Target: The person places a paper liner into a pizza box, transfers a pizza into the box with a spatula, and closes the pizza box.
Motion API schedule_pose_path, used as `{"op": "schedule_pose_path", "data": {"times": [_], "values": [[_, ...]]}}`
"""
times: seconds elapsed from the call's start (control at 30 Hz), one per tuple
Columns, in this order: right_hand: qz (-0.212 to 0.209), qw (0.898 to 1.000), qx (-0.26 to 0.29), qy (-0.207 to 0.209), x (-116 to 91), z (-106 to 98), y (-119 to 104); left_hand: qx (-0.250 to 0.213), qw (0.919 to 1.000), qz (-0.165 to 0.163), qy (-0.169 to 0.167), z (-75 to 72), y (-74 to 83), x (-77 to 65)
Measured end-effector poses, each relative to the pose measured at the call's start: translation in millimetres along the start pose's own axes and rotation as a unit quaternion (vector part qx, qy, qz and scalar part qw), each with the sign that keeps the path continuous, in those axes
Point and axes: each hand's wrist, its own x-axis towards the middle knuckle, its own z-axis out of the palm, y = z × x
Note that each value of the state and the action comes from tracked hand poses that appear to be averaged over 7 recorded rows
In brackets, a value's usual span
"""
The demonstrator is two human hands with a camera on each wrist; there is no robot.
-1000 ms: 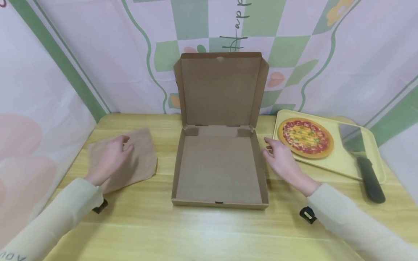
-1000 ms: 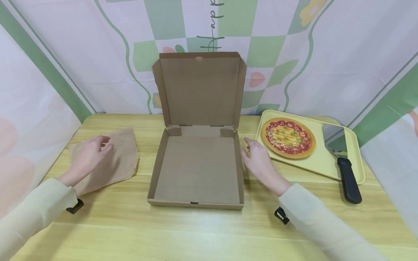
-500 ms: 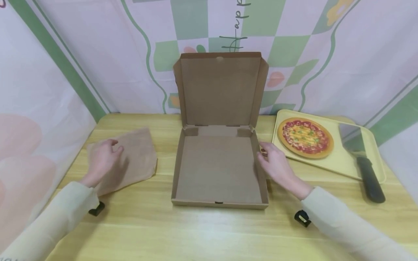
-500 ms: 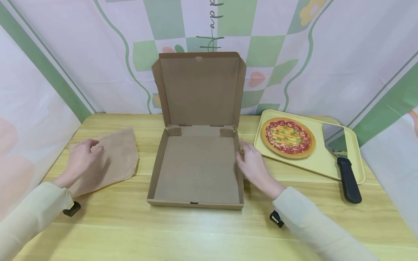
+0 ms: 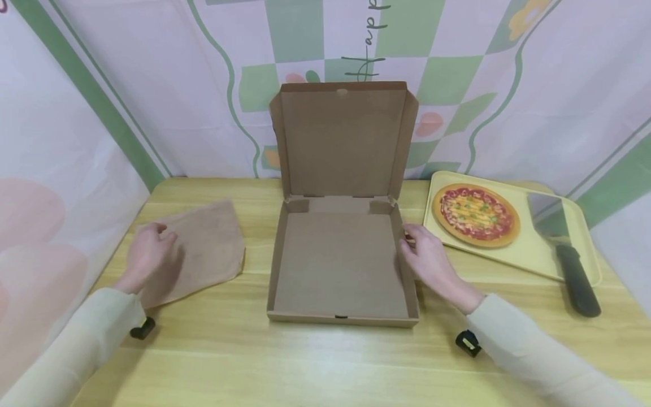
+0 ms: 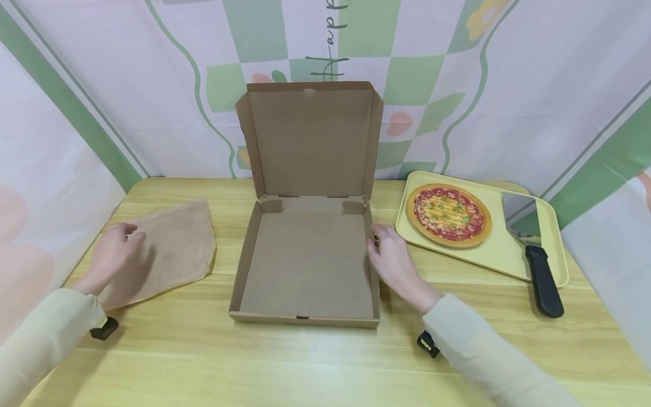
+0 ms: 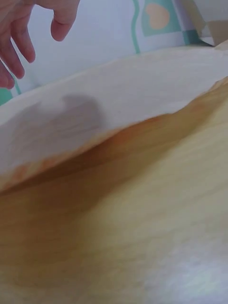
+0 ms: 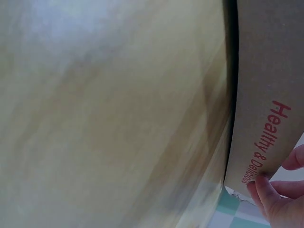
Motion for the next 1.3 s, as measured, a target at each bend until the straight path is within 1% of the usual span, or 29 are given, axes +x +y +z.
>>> {"op": "schedule_pose_path", "data": {"times": [0.2, 0.43, 0.53, 0.7, 0.8, 1.03, 1.2, 1.3], "values": [[0.005, 1.0, -0.001, -0.003, -1.9, 1.7, 0.1, 0.014, 0.9999, -0.008, 0.001, -1.1, -8.0, 0.0], [0.005, 1.0, 0.002, 0.0, -3.5, 2.2, 0.6, 0.028, 0.9988, -0.034, -0.022, -2.4, -18.0, -0.3], [0.005, 1.0, 0.003, 0.0, -3.7, 1.8, 0.8, 0.041, 0.9985, -0.03, -0.02, -3.8, -20.8, -0.8], [0.009, 1.0, 0.008, -0.005, -3.4, 1.1, -0.1, 0.063, 0.9966, -0.036, -0.039, -7.2, -24.2, -2.3], [0.014, 1.0, 0.01, -0.008, -3.0, 1.1, -0.8, 0.075, 0.9944, -0.049, -0.057, -9.1, -25.4, -2.7], [0.033, 0.999, 0.023, -0.02, -2.3, 1.2, -1.6, 0.056, 0.9915, -0.077, -0.089, -9.5, -27.4, -6.7], [0.042, 0.998, 0.031, -0.017, -2.5, 1.3, -0.2, 0.066, 0.9878, -0.092, -0.106, -8.8, -27.4, -6.6], [0.041, 0.999, 0.031, -0.016, -3.2, 1.3, 1.0, 0.046, 0.9859, -0.112, -0.116, -8.0, -27.9, -5.6]]}}
